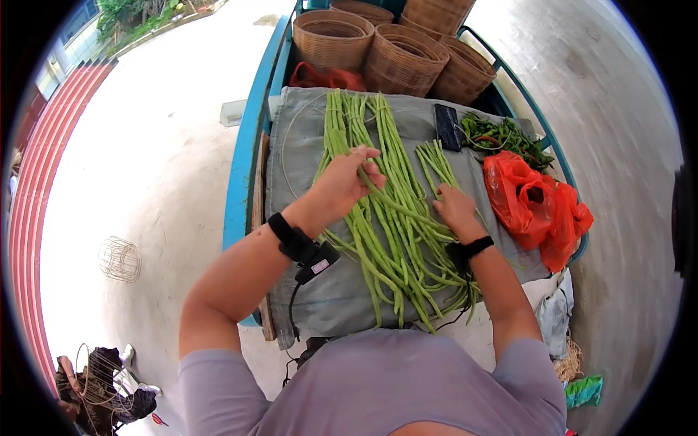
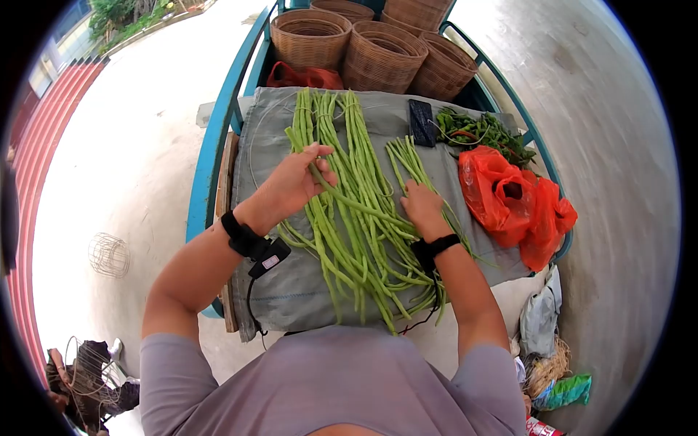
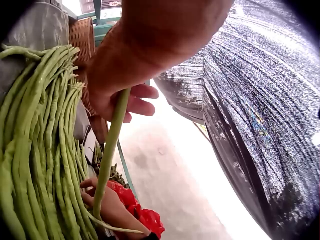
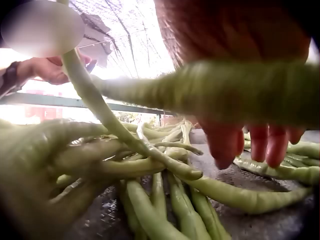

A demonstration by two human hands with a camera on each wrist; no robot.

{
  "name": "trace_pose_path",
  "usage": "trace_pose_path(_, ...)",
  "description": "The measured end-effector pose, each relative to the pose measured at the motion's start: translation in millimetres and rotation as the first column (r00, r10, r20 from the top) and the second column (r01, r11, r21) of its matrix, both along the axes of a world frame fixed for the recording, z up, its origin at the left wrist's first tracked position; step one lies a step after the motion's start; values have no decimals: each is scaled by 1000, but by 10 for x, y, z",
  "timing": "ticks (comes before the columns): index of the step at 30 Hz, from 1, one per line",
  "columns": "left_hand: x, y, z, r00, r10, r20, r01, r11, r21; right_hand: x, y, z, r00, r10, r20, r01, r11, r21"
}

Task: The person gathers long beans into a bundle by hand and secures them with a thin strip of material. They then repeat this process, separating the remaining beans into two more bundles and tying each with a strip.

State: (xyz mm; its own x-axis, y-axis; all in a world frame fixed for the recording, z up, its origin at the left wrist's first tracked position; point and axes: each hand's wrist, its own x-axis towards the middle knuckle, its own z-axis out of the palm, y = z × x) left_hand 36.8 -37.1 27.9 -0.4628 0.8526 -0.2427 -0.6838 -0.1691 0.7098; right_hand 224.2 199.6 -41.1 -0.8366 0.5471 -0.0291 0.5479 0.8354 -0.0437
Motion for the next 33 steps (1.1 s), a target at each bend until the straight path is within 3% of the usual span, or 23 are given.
trace_pose_path(1,4,2,10,1000,11,-8,-11,1000,1,1,54,-22,999,3,-37,-5,999,-40)
trace_pose_path(4,8,-10,52,1000,16,-16,-16,1000,17,-33,147,9,991,-90,103,95,995,-42)
trace_pose_path(7,13,-13,95,1000,-5,-20,6,999,49,-48,130,96,991,-41,124,50,996,-70)
trace_pose_path(10,6,-9,91,998,-3,-55,6,999,44,-65,-37,281,980,-51,-195,33,995,-96)
trace_pose_path(13,4,3,83,998,-1,-68,5,999,54,-48,-439,657,880,20,-475,-132,970,-203)
trace_pose_path(16,26,12,96,999,7,-54,-3,997,80,-46,-770,922,812,41,-583,-248,927,-280)
trace_pose_path(18,68,14,172,998,28,-55,-20,991,131,-62,-831,915,791,119,-600,-333,907,-259)
trace_pose_path(21,56,4,210,990,-47,-130,73,975,207,-93,-868,888,778,155,-608,-398,871,-287)
trace_pose_path(28,67,-24,220,961,-101,-258,145,977,156,-158,-822,841,749,296,-592,-509,830,-229)
trace_pose_path(31,8,-28,130,957,-138,-256,183,970,160,-173,-721,876,744,257,-617,-594,677,-434)
trace_pose_path(33,-7,2,64,977,-76,-201,119,969,216,-111,-583,1073,852,106,-513,-454,637,-623)
